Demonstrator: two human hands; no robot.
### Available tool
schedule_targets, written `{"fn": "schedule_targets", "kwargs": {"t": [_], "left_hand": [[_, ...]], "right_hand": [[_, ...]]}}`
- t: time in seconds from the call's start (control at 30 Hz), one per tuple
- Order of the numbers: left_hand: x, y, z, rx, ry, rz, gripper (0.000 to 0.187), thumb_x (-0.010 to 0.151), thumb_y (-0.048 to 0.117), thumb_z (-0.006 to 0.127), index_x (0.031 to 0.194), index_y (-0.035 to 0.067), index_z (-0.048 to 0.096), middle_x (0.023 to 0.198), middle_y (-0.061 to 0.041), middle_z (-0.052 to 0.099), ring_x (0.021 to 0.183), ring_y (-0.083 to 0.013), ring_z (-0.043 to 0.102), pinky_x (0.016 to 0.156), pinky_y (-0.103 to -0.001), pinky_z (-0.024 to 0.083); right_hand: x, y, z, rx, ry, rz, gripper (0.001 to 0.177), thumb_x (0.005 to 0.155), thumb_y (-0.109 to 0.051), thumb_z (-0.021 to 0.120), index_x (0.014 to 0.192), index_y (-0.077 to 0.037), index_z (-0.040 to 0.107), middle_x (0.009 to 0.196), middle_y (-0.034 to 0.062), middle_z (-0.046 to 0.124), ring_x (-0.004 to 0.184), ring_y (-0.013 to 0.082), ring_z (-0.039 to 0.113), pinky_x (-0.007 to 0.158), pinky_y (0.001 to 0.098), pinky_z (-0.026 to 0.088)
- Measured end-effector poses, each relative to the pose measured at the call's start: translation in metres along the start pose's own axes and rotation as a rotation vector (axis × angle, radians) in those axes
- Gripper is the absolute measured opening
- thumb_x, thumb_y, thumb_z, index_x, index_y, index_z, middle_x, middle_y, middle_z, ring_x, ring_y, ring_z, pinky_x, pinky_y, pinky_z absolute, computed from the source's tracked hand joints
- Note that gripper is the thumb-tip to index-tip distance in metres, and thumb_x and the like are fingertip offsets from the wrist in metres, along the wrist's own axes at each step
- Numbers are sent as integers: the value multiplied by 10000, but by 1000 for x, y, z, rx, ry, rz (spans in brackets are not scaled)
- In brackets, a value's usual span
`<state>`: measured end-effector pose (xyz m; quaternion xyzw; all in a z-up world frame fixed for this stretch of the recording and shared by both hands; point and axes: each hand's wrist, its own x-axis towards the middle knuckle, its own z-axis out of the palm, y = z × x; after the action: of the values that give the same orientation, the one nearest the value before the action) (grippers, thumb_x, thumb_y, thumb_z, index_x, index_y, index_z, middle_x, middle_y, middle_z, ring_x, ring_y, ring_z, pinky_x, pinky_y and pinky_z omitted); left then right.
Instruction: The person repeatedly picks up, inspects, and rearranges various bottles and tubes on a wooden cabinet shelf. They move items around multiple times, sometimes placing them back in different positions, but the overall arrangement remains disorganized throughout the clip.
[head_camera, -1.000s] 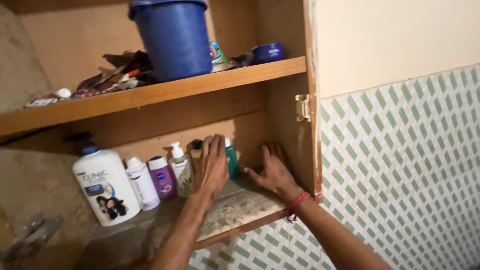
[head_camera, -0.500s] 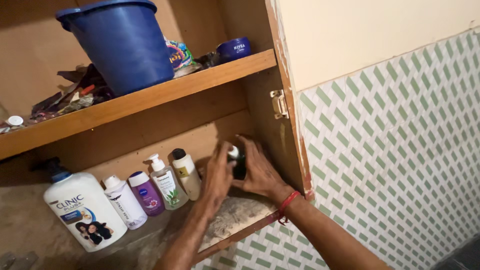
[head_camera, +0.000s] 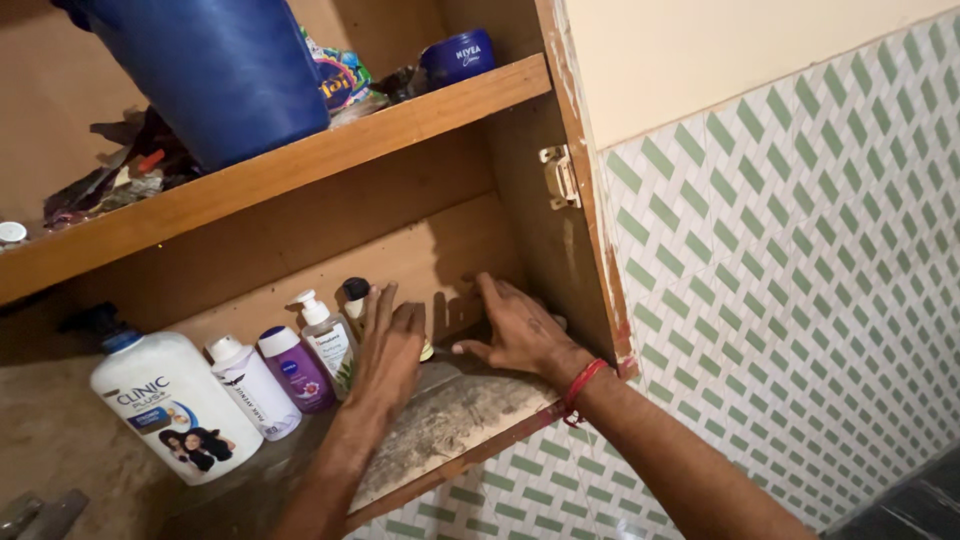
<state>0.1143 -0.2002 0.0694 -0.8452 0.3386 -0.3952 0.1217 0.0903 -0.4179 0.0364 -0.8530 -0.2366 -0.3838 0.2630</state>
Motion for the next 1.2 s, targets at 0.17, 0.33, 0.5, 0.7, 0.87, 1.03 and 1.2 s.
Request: {"fn": "schedule_targets", "kwargs": {"t": [0.17, 0.33, 0.5, 0.7, 0.87, 1.03, 1.2], "left_hand": [[3, 5, 9, 40, -77, -67, 715, 639, -176, 635, 1326, 25, 631, 1274, -189, 653, 1335, -396, 476, 1240, -553, 185], [7, 15, 12, -381, -76, -196, 533, 831, -197, 565, 1273, 73, 692, 1240, -134, 701, 1060, -297, 677, 1033, -442, 542], [1, 46, 26, -883, 11, -233, 525, 812, -153, 651, 1297, 48, 640, 1383, -171, 608, 1161, -310, 672, 874, -336, 591], [-8, 33, 42, -1136, -82, -375, 639, 801, -191, 641, 1375, 89, 612, 1387, -177, 630, 1214, -295, 664, 1000, -332, 598], [-18, 19, 28, -550, 217, -371, 694, 740, -164, 665, 1366, 133, 622, 1465, -137, 604, 1359, -302, 564, 1157, -422, 445], [-4, -14, -6, -200, 269, -403, 900, 766, 144, 852, 1490, -99, 376, 1544, -312, 351, 1467, -468, 216, 1215, -575, 179], [5, -19, -19, -246, 114, -411, 888, 742, 189, 828, 1505, 12, 409, 1494, -158, 463, 1422, -385, 348, 1239, -539, 299]], "right_hand": [[-2, 3, 3, -4, -6, 23, 1093, 753, -518, 857, 1439, 135, 312, 1323, 368, 542, 1257, 483, 543, 1077, 475, 450], [-2, -6, -7, 15, 8, -31, 1107, 715, -552, 887, 1412, 116, 344, 1332, 350, 535, 1268, 485, 531, 1089, 486, 438], [-2, -14, -19, 43, -24, -44, 1107, 638, -511, 919, 1404, 67, 368, 1301, 315, 549, 1256, 462, 545, 1094, 478, 441], [-3, -13, -14, 90, -54, -51, 1121, 660, -445, 919, 1465, 60, 326, 1396, 331, 506, 1317, 473, 499, 1111, 466, 421], [-3, -5, -6, 48, -91, -15, 1165, 676, -487, 916, 1477, 77, 286, 1413, 331, 488, 1334, 467, 485, 1126, 460, 410], [-4, -3, -2, 16, -89, -30, 1214, 683, -509, 917, 1470, 123, 243, 1427, 361, 455, 1342, 482, 459, 1133, 462, 392], [-2, -8, -9, 21, -86, -49, 1248, 652, -554, 935, 1442, 129, 252, 1409, 370, 453, 1343, 495, 453, 1137, 475, 383]]}}
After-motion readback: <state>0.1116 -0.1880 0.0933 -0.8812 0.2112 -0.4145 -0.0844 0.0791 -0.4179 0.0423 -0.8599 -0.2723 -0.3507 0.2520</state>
